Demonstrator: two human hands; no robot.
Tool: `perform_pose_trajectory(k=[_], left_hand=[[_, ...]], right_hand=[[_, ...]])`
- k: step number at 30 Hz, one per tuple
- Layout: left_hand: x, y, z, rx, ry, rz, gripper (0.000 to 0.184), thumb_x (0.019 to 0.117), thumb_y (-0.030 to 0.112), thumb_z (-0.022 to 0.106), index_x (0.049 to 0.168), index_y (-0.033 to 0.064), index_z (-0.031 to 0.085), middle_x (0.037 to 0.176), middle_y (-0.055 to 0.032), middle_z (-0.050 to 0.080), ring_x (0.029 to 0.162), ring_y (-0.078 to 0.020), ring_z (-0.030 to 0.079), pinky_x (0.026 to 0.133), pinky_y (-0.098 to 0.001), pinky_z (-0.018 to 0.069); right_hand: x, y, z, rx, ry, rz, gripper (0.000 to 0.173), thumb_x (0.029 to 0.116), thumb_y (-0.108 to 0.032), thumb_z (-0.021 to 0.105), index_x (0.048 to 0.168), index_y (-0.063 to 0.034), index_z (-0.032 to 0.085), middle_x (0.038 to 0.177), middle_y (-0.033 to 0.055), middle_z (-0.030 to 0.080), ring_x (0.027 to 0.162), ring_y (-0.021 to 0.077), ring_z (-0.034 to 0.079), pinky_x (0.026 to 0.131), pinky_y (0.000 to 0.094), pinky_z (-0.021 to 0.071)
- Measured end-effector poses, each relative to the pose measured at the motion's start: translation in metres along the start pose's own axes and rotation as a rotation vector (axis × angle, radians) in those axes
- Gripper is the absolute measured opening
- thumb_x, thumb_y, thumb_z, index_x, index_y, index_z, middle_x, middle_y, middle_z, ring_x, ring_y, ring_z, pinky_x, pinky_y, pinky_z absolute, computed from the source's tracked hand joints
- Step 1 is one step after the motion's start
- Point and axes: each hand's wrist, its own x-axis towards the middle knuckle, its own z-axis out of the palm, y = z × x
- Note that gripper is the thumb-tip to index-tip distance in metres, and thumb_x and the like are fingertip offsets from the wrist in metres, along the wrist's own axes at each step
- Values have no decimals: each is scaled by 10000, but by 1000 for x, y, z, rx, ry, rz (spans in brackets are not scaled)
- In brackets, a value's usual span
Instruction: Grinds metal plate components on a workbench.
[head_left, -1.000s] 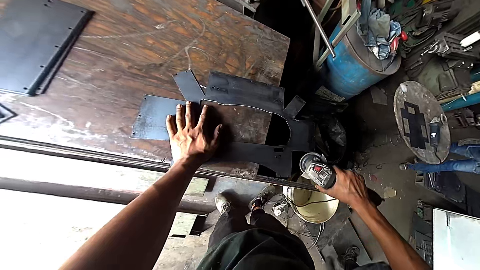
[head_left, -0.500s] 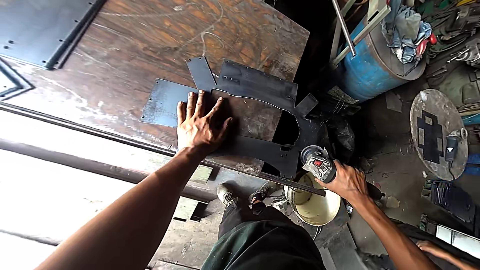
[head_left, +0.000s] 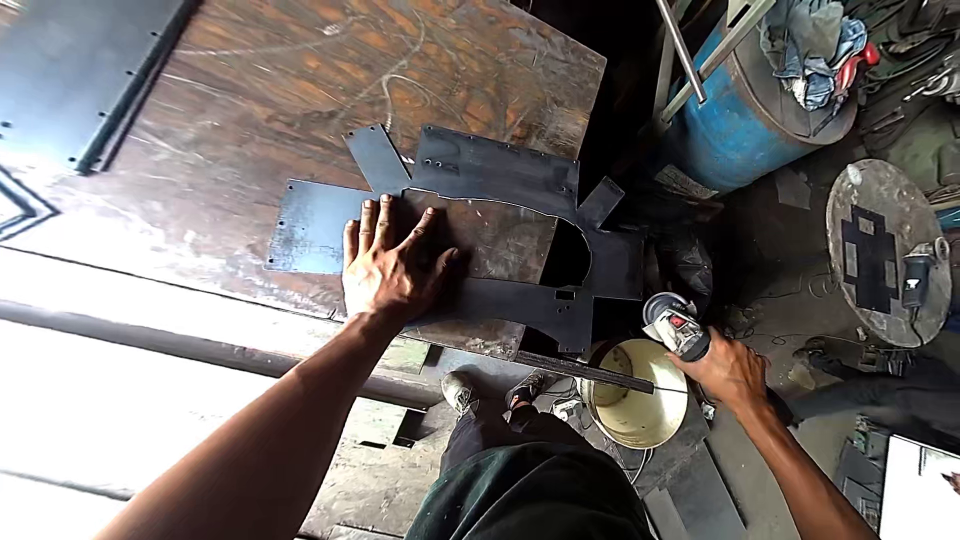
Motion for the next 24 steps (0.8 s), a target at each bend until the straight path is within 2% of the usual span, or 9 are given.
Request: perform_pose_trajectory(k=[2, 5, 7, 11, 14, 18, 24], left_hand=[[1, 1, 0, -3, 0, -11, 775, 909, 805, 324, 1560, 396, 414, 1700, -135, 232, 1581, -349, 169, 1255, -610, 123], [2, 2, -1, 7, -9, -22, 786, 910, 809, 300, 1571, 394, 391, 1702, -142, 222, 1582, -355, 160, 1252, -614, 113], [0, 4, 0, 9, -14, -18, 788, 914, 802, 292, 1575, 384, 386, 1703, -150, 213, 1584, -359, 151, 1253, -617, 104], [0, 3, 0, 11, 0, -12, 786, 914, 808, 277, 1573, 393, 388, 1698, -149, 230, 1580, -362, 164, 1251, -617, 110], [0, 3, -1, 1, 6, -5, 782, 913, 807, 288, 1564, 391, 407, 1693, -157, 243, 1575, -372, 178, 1248, -619, 117], [-1, 4, -2, -8, 2, 2, 803, 904, 818, 304, 1563, 374, 416, 1696, -158, 233, 1578, -376, 167, 1248, -629, 112], [0, 1, -1, 6, -7, -9, 847, 855, 874, 321, 1557, 409, 414, 1691, -175, 235, 1575, -386, 169, 1247, -628, 113]], right_hand=[[3, 11, 0, 35, 23, 46, 954, 646, -862, 708, 1184, -75, 724, 922, 192, 754, 888, 400, 738, 758, 618, 563], [-7, 13, -1, 72, 120, -13, 962, 618, -878, 699, 1135, -68, 737, 885, 187, 752, 849, 393, 741, 718, 616, 564], [-16, 2, -4, 84, 181, -97, 971, 606, -882, 689, 1116, -58, 748, 855, 182, 751, 806, 388, 741, 682, 613, 564], [-19, -35, -2, 135, 310, -272, 849, 604, -819, 729, 1023, -81, 760, 779, 129, 738, 696, 338, 730, 581, 577, 560], [-12, -54, 0, 117, 313, -322, 823, 601, -808, 732, 1022, -101, 760, 776, 99, 737, 680, 306, 727, 567, 547, 562], [-2, -57, 1, 87, 327, -313, 824, 587, -763, 777, 1074, -98, 759, 841, 108, 750, 716, 317, 731, 578, 550, 563], [11, -19, 6, 66, 282, -176, 836, 614, -752, 785, 1090, -65, 745, 851, 163, 747, 742, 380, 733, 602, 603, 557]])
